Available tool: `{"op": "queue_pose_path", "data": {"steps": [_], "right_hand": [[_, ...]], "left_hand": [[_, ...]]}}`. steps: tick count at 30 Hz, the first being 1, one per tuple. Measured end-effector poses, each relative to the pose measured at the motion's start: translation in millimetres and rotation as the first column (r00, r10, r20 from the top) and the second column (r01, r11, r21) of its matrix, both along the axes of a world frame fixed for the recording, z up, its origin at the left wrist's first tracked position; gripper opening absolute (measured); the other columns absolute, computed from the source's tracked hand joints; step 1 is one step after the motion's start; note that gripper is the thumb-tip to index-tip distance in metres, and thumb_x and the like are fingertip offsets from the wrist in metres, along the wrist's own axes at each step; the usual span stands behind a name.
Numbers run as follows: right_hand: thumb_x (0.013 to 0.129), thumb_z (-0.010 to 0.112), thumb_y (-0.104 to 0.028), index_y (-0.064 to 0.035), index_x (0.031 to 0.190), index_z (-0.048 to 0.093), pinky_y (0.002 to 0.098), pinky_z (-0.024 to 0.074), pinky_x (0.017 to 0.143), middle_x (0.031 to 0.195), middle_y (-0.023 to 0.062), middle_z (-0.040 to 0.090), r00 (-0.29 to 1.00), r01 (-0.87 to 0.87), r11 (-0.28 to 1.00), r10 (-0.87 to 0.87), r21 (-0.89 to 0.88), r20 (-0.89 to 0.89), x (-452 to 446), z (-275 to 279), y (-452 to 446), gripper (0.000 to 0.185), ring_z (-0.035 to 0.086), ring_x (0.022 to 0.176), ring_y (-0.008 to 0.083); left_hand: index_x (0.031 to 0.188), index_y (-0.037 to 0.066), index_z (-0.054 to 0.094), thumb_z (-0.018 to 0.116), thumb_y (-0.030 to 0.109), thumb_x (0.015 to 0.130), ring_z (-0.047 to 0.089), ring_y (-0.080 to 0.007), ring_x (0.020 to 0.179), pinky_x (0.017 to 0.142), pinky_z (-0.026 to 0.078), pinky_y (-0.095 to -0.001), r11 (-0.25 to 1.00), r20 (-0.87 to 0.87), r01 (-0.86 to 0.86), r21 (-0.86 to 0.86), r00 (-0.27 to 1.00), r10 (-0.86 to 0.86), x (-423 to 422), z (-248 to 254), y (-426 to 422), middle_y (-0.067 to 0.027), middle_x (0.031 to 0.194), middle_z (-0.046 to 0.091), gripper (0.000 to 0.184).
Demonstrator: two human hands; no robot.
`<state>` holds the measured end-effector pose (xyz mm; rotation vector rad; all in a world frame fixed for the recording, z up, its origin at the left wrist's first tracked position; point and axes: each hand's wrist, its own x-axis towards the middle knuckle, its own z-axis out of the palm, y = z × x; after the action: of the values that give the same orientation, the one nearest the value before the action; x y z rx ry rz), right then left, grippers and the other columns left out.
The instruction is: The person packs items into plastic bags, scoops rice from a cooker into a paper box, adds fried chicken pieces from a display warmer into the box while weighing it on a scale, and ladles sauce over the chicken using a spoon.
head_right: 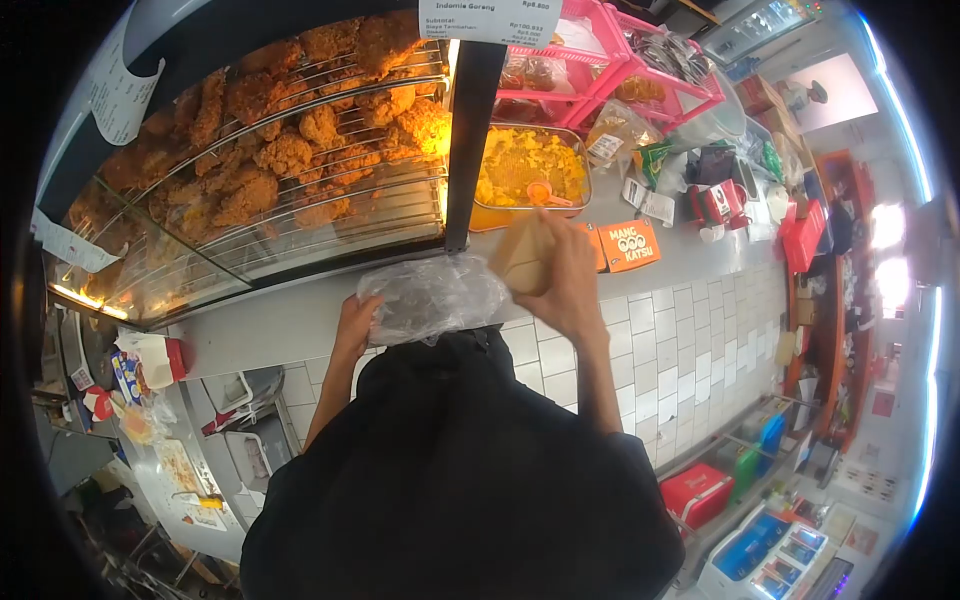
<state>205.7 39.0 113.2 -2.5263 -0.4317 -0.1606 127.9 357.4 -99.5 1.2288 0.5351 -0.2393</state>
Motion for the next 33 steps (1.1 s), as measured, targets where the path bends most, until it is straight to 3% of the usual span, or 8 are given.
{"op": "queue_pose_path", "data": {"steps": [2,5,9,14,18,20,24,33], "right_hand": [[0.051,0.089,-0.014,-0.0090,0.143,0.036,0.0482,0.0354,0.106,0.132,0.0172,0.047,0.991,-0.125,0.975,0.114,0.184,0.070,-2,-19,20,0.107,0.046,0.122,0.0375],[0.050,0.089,-0.019,-0.0095,0.140,0.041,0.0487,0.0344,0.106,0.133,0.0176,0.047,0.955,-0.293,0.945,0.296,0.147,0.003,-14,-50,74,0.102,0.045,0.124,0.0379],[0.056,0.088,-0.022,-0.0118,0.145,0.038,0.0518,0.0322,0.108,0.135,0.0173,0.046,0.835,-0.550,0.834,0.548,-0.056,-0.042,-29,-121,109,0.103,0.042,0.128,0.0380],[0.060,0.088,-0.028,-0.0158,0.146,0.041,0.0540,0.0297,0.109,0.139,0.0165,0.044,0.807,-0.586,0.793,0.555,-0.165,-0.200,-32,-185,99,0.099,0.041,0.129,0.0373],[0.064,0.087,-0.033,-0.0159,0.139,0.050,0.0545,0.0315,0.107,0.140,0.0153,0.044,0.829,-0.558,0.829,0.553,-0.052,-0.085,-31,-151,89,0.085,0.042,0.130,0.0362],[0.068,0.086,-0.030,-0.0145,0.131,0.056,0.0520,0.0350,0.105,0.136,0.0146,0.049,0.930,-0.368,0.930,0.368,-0.009,0.018,-31,-149,69,0.072,0.045,0.126,0.0357],[0.077,0.082,-0.020,-0.0110,0.114,0.065,0.0459,0.0412,0.100,0.124,0.0135,0.058,0.979,0.099,0.979,-0.128,0.179,0.157,-10,-154,-8,0.042,0.052,0.118,0.0342],[0.090,0.070,-0.018,-0.0044,0.101,0.067,0.0353,0.0462,0.077,0.103,0.0105,0.067,0.600,0.629,0.637,-0.762,0.445,0.243,76,-116,-295,0.018,0.062,0.097,0.0230]], "left_hand": [[0.108,0.002,0.067,0.067,0.015,0.090,0.058,-0.0095,0.073,0.064,0.045,-0.0273,0.999,-0.003,0.000,-0.034,1.000,0.000,2,3,-8,-0.0021,0.092,0.068,0.023],[0.118,-0.003,0.061,0.063,0.014,0.092,0.066,-0.0180,0.092,0.078,0.053,-0.0321,0.995,-0.075,0.104,0.003,0.992,-0.104,1,-9,-8,-0.0097,0.107,0.068,0.031],[0.111,0.000,0.062,0.063,0.023,0.096,0.058,-0.0092,0.070,0.060,0.048,-0.0264,0.999,-0.028,0.049,0.006,0.998,-0.049,-4,-26,-10,-0.0018,0.086,0.063,0.027],[0.113,0.005,0.060,0.063,0.032,0.098,0.041,-0.0036,0.054,0.047,0.032,-0.0239,0.984,-0.101,-0.090,-0.154,0.992,0.075,-12,-37,-14,0.0057,0.066,0.047,0.032],[0.114,0.001,0.059,0.073,0.039,0.089,0.056,-0.0117,0.068,0.059,0.045,-0.0287,0.970,0.016,0.021,0.241,1.000,-0.026,-11,-22,-24,-0.0025,0.080,0.060,0.047],[0.118,-0.002,0.057,0.081,0.043,0.081,0.064,-0.0182,0.082,0.070,0.052,-0.0334,0.888,0.193,-0.008,0.460,0.977,-0.091,-10,-27,-31,-0.0094,0.094,0.067,0.062],[0.138,-0.013,0.036,0.094,0.039,0.063,0.061,-0.0339,0.115,0.099,0.049,-0.0409,0.878,0.004,0.040,0.477,0.999,-0.048,-16,-39,-44,-0.0276,0.127,0.058,0.108],[0.150,-0.005,0.025,0.091,0.016,0.070,0.047,-0.0330,0.130,0.109,0.039,-0.0401,0.957,-0.027,0.063,0.284,0.998,-0.058,-16,-53,-41,-0.0223,0.142,0.047,0.106]]}}
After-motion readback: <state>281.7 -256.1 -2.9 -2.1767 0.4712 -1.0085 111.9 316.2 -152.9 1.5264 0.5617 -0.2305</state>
